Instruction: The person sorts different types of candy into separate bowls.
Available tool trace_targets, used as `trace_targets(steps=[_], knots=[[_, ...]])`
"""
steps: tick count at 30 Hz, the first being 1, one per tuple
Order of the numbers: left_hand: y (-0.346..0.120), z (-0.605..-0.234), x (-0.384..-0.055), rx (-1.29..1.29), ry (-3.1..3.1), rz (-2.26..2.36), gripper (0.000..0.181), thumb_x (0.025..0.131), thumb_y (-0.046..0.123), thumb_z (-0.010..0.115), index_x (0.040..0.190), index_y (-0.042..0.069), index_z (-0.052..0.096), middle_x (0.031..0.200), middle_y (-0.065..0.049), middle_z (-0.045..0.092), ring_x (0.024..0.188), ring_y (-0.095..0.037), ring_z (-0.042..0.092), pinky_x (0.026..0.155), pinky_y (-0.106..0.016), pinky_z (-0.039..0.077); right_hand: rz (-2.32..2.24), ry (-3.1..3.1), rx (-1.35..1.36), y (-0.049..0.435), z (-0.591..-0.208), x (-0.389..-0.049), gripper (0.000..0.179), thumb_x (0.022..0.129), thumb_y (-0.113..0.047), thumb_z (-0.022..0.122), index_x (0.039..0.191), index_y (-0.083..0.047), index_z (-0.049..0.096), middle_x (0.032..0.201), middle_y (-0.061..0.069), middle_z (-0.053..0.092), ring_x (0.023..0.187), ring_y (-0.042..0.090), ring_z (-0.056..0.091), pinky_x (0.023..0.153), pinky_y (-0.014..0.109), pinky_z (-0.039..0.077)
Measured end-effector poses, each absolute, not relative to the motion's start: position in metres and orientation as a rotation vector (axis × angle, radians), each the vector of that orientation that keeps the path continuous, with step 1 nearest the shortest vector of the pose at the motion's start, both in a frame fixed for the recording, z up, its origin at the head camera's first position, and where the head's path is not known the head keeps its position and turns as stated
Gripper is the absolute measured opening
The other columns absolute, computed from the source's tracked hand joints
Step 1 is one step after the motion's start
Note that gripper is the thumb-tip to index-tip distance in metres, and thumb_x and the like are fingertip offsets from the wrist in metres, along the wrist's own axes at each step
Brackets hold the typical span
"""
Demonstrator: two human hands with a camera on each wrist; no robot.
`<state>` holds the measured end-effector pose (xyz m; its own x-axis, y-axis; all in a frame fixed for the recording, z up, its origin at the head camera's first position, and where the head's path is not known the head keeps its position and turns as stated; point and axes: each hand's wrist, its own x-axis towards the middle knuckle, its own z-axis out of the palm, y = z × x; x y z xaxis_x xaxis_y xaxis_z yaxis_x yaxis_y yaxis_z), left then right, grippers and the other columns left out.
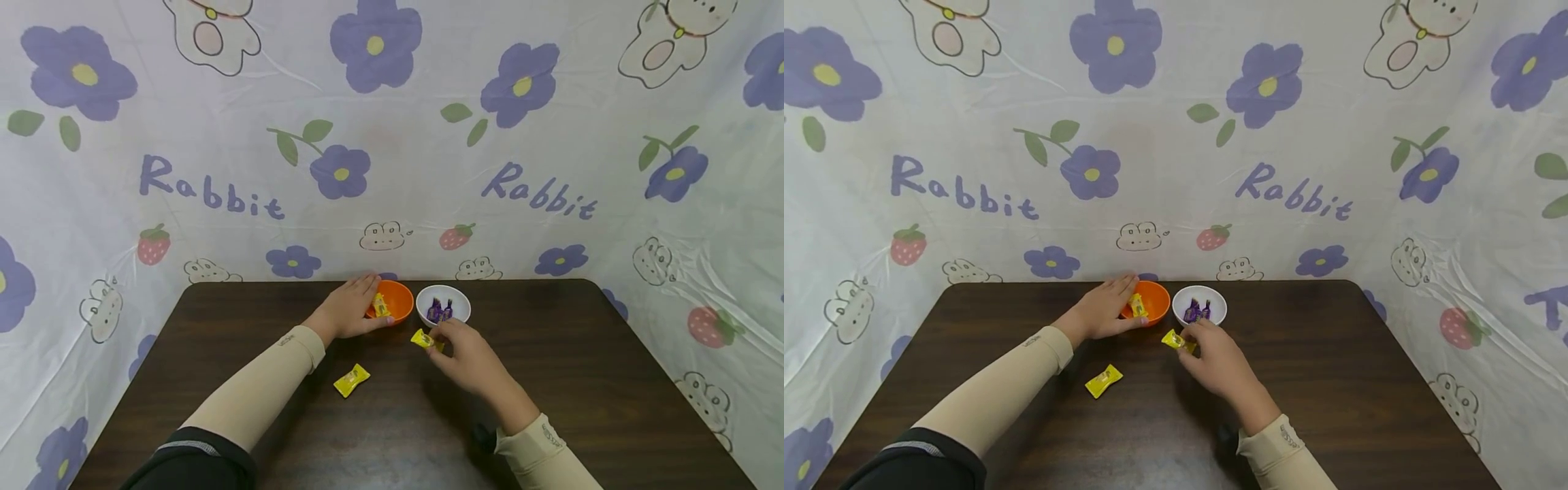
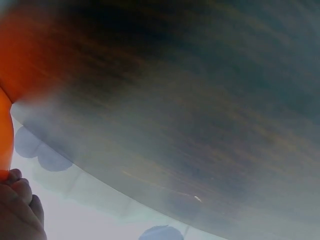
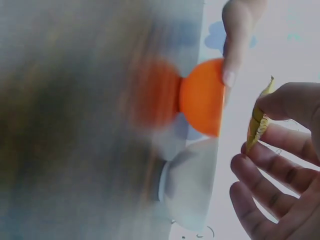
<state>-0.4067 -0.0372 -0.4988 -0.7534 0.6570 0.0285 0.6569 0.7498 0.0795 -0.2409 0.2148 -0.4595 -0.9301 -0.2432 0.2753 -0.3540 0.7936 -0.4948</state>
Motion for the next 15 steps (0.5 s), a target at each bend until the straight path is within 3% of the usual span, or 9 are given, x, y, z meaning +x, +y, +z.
trace_targets(steps=[8, 15], knots=[[-0.036, -0.503, -0.408, 1.111, 2.939, 0.071, 0.107, 0.098, 0.082, 0.033, 0.169, 0.003, 0.022, 0.176, -0.014, 0.024, 0.165, -0.032, 0.023, 0.134, -0.049, 0.021, 0.882, -2.737, 0.37, 0.211, -0.456, -0.27, 0.019, 0.095, -0.017, 0.078, 0.11, -0.006, 0.075, 0.106, 0.009, 0.071, 0.096, 0.025, 0.07, 0.09, 0.044, 0.062], [-0.037, -0.498, -0.407, 1.119, 2.942, 0.066, 0.105, 0.099, 0.081, 0.035, 0.168, 0.003, 0.024, 0.176, -0.015, 0.025, 0.164, -0.033, 0.026, 0.133, -0.05, 0.023, 0.858, -2.715, 0.351, 0.2, -0.455, -0.294, 0.021, 0.095, -0.019, 0.077, 0.11, -0.005, 0.074, 0.102, 0.01, 0.07, 0.089, 0.025, 0.062, 0.083, 0.039, 0.059]])
